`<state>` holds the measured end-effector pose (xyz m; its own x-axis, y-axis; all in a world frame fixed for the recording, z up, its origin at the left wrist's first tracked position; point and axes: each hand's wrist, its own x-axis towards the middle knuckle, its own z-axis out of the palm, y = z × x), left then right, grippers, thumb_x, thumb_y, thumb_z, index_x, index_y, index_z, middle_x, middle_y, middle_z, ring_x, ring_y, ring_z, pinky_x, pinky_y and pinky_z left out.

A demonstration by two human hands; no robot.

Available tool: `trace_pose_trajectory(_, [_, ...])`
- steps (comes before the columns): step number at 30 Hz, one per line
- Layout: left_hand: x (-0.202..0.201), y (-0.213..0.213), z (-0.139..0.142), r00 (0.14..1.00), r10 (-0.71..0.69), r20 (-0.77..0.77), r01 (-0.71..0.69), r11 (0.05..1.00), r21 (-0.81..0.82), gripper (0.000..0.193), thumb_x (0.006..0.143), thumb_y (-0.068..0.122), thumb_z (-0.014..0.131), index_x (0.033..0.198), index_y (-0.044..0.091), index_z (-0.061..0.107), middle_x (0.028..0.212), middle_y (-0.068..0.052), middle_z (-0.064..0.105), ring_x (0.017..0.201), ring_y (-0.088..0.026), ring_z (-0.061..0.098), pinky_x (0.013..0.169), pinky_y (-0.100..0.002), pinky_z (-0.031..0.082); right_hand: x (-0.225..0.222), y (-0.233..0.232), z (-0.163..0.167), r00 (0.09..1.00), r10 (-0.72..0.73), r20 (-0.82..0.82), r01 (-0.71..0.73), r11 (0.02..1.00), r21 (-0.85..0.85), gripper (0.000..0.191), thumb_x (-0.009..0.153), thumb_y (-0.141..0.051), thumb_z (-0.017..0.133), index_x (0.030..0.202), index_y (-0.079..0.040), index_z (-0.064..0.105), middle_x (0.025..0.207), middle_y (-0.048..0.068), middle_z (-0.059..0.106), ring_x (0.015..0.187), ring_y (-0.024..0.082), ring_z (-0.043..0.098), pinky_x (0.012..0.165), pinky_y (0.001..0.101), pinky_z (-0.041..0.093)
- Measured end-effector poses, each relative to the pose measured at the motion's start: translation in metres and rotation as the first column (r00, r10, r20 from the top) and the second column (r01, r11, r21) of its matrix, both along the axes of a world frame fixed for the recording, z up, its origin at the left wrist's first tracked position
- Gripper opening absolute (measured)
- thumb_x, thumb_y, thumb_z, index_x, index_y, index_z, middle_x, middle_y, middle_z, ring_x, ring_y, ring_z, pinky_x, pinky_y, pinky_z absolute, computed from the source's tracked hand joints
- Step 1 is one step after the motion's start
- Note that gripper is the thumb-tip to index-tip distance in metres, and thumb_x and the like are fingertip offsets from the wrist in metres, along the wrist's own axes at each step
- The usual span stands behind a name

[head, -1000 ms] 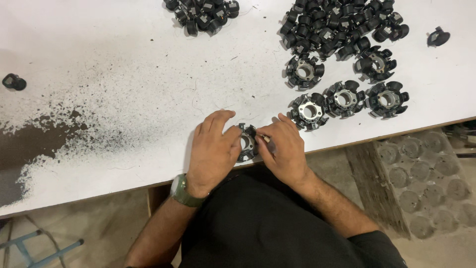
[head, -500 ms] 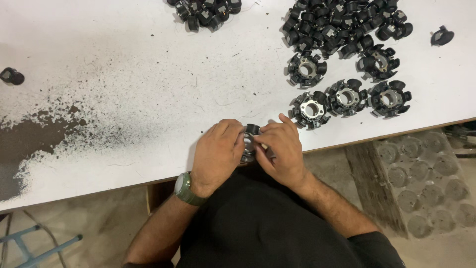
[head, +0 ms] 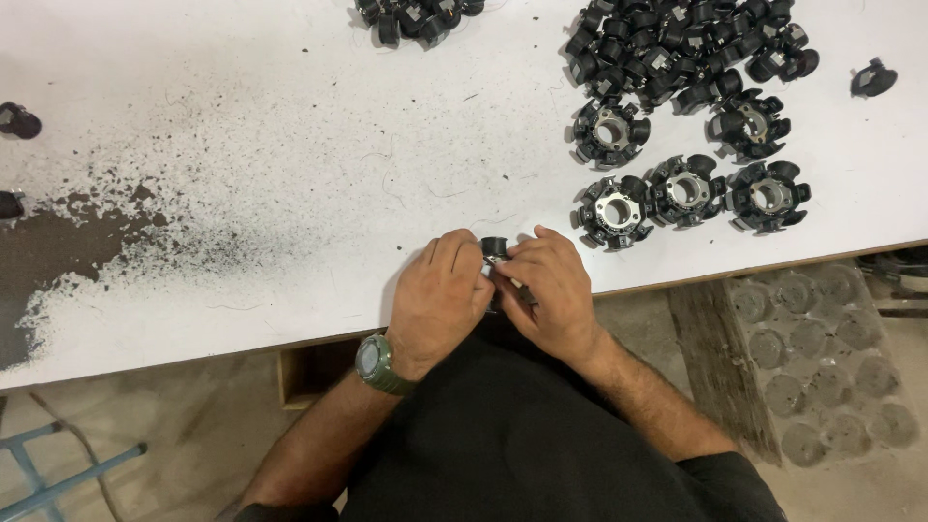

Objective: The person sits at a white workbench and assembles black plastic blade components onto metal hub pieces, pressing each blade into place by hand one at a time. Completed assemblies are set aside and stacked into molded trays on the table.

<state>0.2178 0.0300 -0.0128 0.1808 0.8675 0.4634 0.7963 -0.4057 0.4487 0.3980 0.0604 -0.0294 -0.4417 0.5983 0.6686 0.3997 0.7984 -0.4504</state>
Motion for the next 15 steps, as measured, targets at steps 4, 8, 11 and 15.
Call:
trace_pose_trajectory(4, [0.001,0.000,-0.008,1.000,0.007,0.024,-0.008,0.999,0.043,0.021,0.081,0.000,0.068,0.099,0.001,0.058,0.104,-0.014,0.063,0.083,-0.026,0.063,0.071,-0.039,0.053,-0.003,0.001,0.002,1.000,0.002,0.011,-0.002,1.000,-0.005,0.034,0.081,0.001,0.084,0.108,-0.005,0.064,0.103,0.010,0.066,0.103,0.029,0.067,0.105,0.0520,0.053])
trace_pose_trajectory(8, [0.003,-0.002,-0.013,0.999,0.033,0.030,-0.034,0.999,0.031,0.020,0.081,0.000,0.068,0.099,0.001,0.058,0.104,-0.013,0.063,0.085,-0.027,0.064,0.074,-0.040,0.054,-0.003,0.001,0.007,0.998,0.008,0.066,-0.007,1.000,-0.017,0.035,0.080,-0.001,0.084,0.108,-0.007,0.064,0.102,0.010,0.066,0.101,0.029,0.067,0.104,0.0518,0.053])
trace_pose_trajectory(11, [0.004,-0.002,-0.009,0.997,0.068,0.034,-0.069,0.996,0.056,0.021,0.082,0.002,0.068,0.101,0.001,0.059,0.110,-0.013,0.065,0.092,-0.029,0.066,0.080,-0.041,0.056,-0.002,0.000,0.012,0.995,0.008,0.098,-0.006,1.000,-0.020,0.036,0.077,0.001,0.081,0.108,-0.008,0.065,0.101,0.010,0.066,0.101,0.031,0.066,0.104,0.0516,0.052])
trace_pose_trajectory(15, [-0.004,-0.007,0.012,0.988,0.152,0.008,-0.151,0.981,0.118,0.032,0.089,0.016,0.075,0.113,0.001,0.060,0.127,-0.020,0.062,0.108,-0.032,0.064,0.090,-0.045,0.054,-0.001,0.008,0.019,0.998,-0.055,0.007,0.055,0.998,-0.024,0.028,0.087,-0.002,0.078,0.112,-0.007,0.065,0.103,0.007,0.067,0.104,0.028,0.067,0.110,0.0548,0.048])
